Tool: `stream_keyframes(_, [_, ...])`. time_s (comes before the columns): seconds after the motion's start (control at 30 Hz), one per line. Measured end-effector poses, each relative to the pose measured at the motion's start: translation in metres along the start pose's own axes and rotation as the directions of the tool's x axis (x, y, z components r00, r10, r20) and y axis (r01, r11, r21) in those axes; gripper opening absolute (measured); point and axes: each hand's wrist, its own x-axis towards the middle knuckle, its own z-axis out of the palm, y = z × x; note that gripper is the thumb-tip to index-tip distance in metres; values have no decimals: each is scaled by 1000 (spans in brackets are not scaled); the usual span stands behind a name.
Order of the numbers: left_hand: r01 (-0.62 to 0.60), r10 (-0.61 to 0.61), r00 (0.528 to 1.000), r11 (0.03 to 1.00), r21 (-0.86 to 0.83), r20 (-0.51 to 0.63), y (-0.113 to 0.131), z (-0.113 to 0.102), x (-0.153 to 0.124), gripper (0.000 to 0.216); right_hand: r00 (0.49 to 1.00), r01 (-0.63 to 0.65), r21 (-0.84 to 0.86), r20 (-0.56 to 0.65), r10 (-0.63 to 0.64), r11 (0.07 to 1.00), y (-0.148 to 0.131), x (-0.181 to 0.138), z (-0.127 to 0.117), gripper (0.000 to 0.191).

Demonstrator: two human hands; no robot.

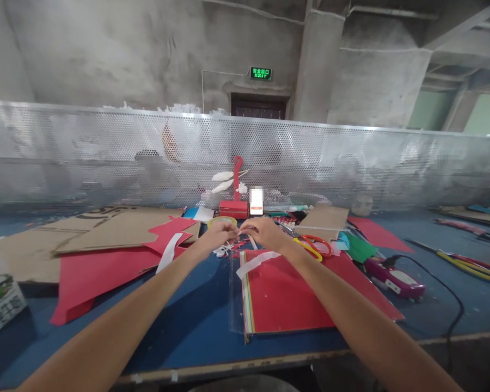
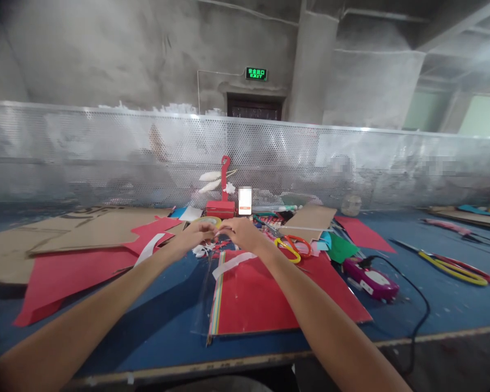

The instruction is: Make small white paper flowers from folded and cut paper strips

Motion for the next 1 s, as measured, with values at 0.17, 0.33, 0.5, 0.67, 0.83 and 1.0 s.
stream_keyframes(0.17, [-16,16,1000,1000,-2,-10,5,3,0,14,994,-111,-21,-25,110,994,-5,0,-4,16])
stream_keyframes(0.33, [-53,53,999,998,21,0,0,2,2,15,993,-116,-14,-12,116,993,2,-1,-2,18])
stream_keyframes(0.5, [-91,92,996,993,69,-4,-6,1,4,19,988,-151,-3,18,151,989,7,-1,3,16])
stream_keyframes(0.67, [-128,130,991,985,120,-14,-10,0,8,14,986,-169,-18,5,169,985,2,-1,1,16])
stream_keyframes(0.83, [-171,179,983,971,169,-35,-8,-2,8,15,961,-274,196,23,275,941,1,-1,1,22])
stream_keyframes(1.0, [-222,236,970,955,197,-53,0,-2,3,19,919,-377,440,67,389,815,3,-3,5,27])
